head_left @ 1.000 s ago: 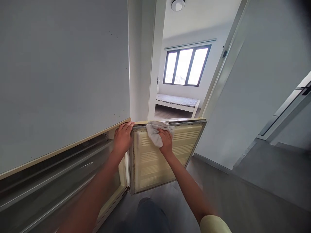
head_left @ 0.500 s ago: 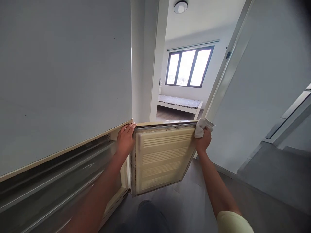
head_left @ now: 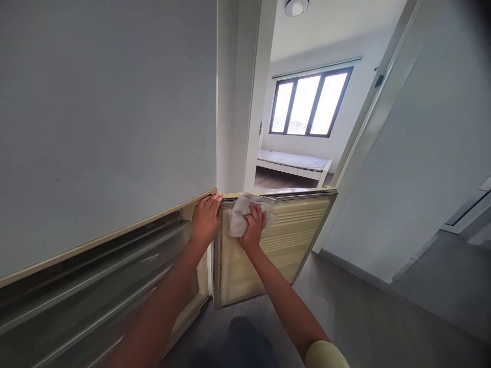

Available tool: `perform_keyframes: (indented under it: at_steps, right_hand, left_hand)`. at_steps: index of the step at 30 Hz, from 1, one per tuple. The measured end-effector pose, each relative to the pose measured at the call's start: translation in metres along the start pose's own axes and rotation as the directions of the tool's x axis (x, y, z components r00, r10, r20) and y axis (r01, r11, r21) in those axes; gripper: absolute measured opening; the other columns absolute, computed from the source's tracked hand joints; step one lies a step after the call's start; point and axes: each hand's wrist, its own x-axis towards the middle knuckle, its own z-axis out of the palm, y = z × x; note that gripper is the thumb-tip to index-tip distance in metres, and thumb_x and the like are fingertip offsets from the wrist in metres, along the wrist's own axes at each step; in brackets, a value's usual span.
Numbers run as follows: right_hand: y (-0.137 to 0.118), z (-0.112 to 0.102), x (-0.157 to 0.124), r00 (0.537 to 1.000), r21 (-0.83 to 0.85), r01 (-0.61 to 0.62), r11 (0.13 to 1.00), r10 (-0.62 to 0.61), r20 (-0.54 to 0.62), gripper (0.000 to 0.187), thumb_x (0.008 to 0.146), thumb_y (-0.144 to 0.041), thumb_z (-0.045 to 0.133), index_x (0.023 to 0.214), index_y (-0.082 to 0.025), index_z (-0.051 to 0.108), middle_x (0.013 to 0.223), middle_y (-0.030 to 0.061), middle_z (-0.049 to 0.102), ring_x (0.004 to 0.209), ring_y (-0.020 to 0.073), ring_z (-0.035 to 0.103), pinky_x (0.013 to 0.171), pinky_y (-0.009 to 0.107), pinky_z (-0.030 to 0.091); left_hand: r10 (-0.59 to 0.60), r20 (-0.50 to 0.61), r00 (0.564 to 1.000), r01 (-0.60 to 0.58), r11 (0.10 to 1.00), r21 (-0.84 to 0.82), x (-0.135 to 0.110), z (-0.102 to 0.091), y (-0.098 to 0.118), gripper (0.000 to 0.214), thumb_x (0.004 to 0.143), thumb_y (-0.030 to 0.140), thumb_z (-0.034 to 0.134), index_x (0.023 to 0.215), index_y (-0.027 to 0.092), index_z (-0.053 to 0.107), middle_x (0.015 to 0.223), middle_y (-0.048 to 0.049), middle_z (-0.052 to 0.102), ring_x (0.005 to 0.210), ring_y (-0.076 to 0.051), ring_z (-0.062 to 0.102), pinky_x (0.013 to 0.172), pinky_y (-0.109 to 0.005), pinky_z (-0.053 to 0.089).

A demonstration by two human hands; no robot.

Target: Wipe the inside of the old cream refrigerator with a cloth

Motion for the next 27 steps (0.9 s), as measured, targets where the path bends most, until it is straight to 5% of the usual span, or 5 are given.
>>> perform_keyframes:
  at_steps: [4, 13, 20, 24, 27]
  right_hand:
    - [-0.027, 0.015, -0.004, 0.992, -0.045, 0.123, 0.991, -0.121, 0.041, 0.051, 0.084, -0.03, 0.045, 0.133, -0.017, 0.045, 0.135, 0.0151, 0.051, 0.14, 0.0277, 0.026, 0.112, 0.051, 0.017]
    - [-0.017, 0.02, -0.033, 0.976, -0.105, 0.214, 0.971, -0.208, 0.068, 0.054, 0.086, -0.027, 0.043, 0.139, -0.019, 0.043, 0.131, 0.0121, 0.057, 0.135, 0.0283, 0.035, 0.113, 0.047, 0.017]
    - [-0.007, 0.021, -0.118, 0.909, -0.004, 0.335, 0.942, -0.322, 0.264, 0.048, 0.085, -0.015, 0.049, 0.13, -0.03, 0.052, 0.123, 0.0011, 0.064, 0.115, 0.0194, 0.055, 0.105, 0.038, 0.031]
    - [0.003, 0.015, -0.172, 0.835, 0.097, 0.381, 0.92, -0.387, 0.391, 0.045, 0.086, -0.014, 0.049, 0.128, -0.03, 0.053, 0.128, -0.0011, 0.061, 0.113, 0.0172, 0.056, 0.095, 0.034, 0.04]
    - [0.013, 0.008, -0.213, 0.739, 0.214, 0.374, 0.902, -0.429, 0.519, 0.045, 0.087, -0.013, 0.048, 0.128, -0.03, 0.053, 0.127, -0.0012, 0.061, 0.108, 0.0153, 0.06, 0.09, 0.032, 0.044]
  left_hand:
    - [-0.004, 0.007, 1.0, 0.004, 1.0, 0.0, -0.001, -0.002, 0.001, 0.059, 0.074, 0.004, 0.038, 0.129, 0.022, 0.05, 0.136, -0.0024, 0.057, 0.124, -0.023, 0.046, 0.108, -0.042, 0.039]
    - [-0.023, 0.007, 1.0, 0.023, 1.0, -0.002, 0.0, -0.001, 0.003, 0.056, 0.076, 0.004, 0.038, 0.128, 0.019, 0.05, 0.136, -0.0023, 0.057, 0.125, -0.021, 0.045, 0.11, -0.04, 0.037]
    - [-0.025, 0.006, 1.0, 0.025, 1.0, 0.02, 0.0, -0.004, 0.006, 0.058, 0.074, 0.001, 0.035, 0.128, 0.019, 0.051, 0.134, -0.0025, 0.058, 0.124, -0.021, 0.046, 0.11, -0.04, 0.038]
    - [-0.029, -0.002, 1.0, 0.029, 0.999, 0.023, 0.0, -0.004, 0.008, 0.057, 0.076, 0.002, 0.036, 0.128, 0.019, 0.051, 0.134, -0.0023, 0.058, 0.124, -0.021, 0.046, 0.109, -0.04, 0.038]
    - [-0.035, -0.011, 0.999, 0.035, 0.999, 0.025, -0.001, -0.002, 0.009, 0.054, 0.077, 0.004, 0.037, 0.128, 0.018, 0.051, 0.134, -0.0024, 0.058, 0.125, -0.021, 0.045, 0.11, -0.04, 0.038]
